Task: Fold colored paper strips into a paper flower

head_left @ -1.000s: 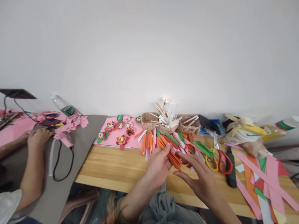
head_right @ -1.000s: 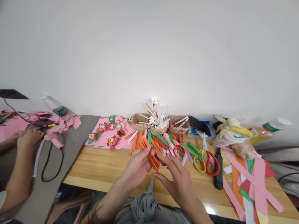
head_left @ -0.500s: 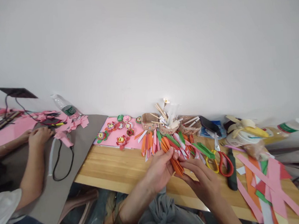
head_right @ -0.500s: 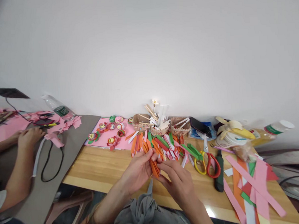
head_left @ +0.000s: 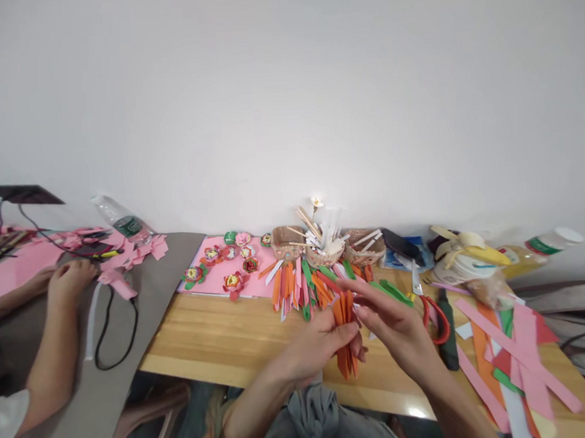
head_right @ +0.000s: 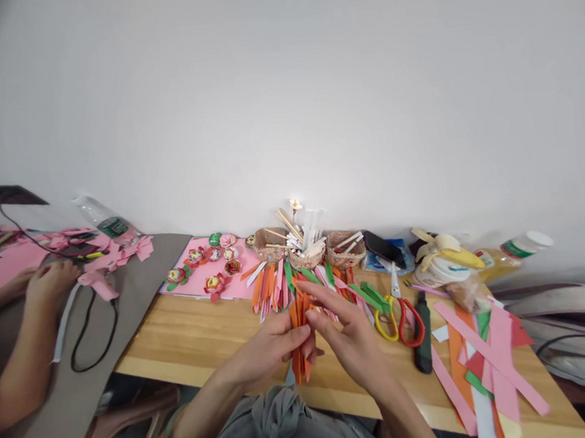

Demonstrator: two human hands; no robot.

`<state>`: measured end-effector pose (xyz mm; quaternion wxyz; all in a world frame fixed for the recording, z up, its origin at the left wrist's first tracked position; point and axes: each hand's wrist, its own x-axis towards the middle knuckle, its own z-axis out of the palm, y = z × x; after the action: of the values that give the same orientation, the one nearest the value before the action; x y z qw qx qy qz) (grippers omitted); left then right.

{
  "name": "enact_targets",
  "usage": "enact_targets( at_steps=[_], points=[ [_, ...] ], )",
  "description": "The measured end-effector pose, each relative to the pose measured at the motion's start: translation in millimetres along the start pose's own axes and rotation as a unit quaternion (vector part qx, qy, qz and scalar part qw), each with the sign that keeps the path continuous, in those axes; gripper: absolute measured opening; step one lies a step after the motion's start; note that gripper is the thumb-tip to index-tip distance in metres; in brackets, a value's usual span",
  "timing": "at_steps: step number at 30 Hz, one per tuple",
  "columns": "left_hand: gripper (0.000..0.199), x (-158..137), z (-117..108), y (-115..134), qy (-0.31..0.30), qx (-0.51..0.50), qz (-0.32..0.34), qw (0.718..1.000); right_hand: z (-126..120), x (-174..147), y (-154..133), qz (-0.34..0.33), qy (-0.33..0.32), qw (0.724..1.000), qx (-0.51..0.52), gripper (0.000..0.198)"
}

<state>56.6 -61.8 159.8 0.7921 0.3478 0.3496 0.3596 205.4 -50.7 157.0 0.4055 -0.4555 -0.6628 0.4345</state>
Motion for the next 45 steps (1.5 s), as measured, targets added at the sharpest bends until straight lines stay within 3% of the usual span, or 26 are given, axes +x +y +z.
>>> enact_targets(
  at_steps=[3,9,20,27,32,39,45],
  points=[
    [0.039,-4,0,2,-0.03,0.045,-0.017,0.998,3,1,-1,0.054,-0.046,0.993,0.089,0.031],
    [0.043,-5,-3,2,-0.089,0.093,-0.043,0.991,1,0,-7,0.103,-0.038,0.977,0.183,0.021],
    [0.046,-6,1,4,-0.124,0.13,-0.04,0.983,-5,2,-18,0.094,-0.064,0.987,0.109,0.011],
    [0.044,-5,-5,0,-0.116,0.127,-0.028,0.985,-4,1,-18,0.061,-0.019,0.997,0.038,0.019],
    [0.048,-6,-6,1,-0.128,0.131,-0.034,0.982,4,-7,-23,0.084,-0.013,0.996,-0.005,0.027],
    [0.048,-6,-6,4,-0.115,0.156,-0.024,0.981,11,-13,-29,0.125,0.014,0.992,0.021,0.036],
    [0.051,-4,-5,4,-0.15,0.156,-0.032,0.976,11,-10,-35,0.148,-0.003,0.986,0.074,0.034]
  ],
)
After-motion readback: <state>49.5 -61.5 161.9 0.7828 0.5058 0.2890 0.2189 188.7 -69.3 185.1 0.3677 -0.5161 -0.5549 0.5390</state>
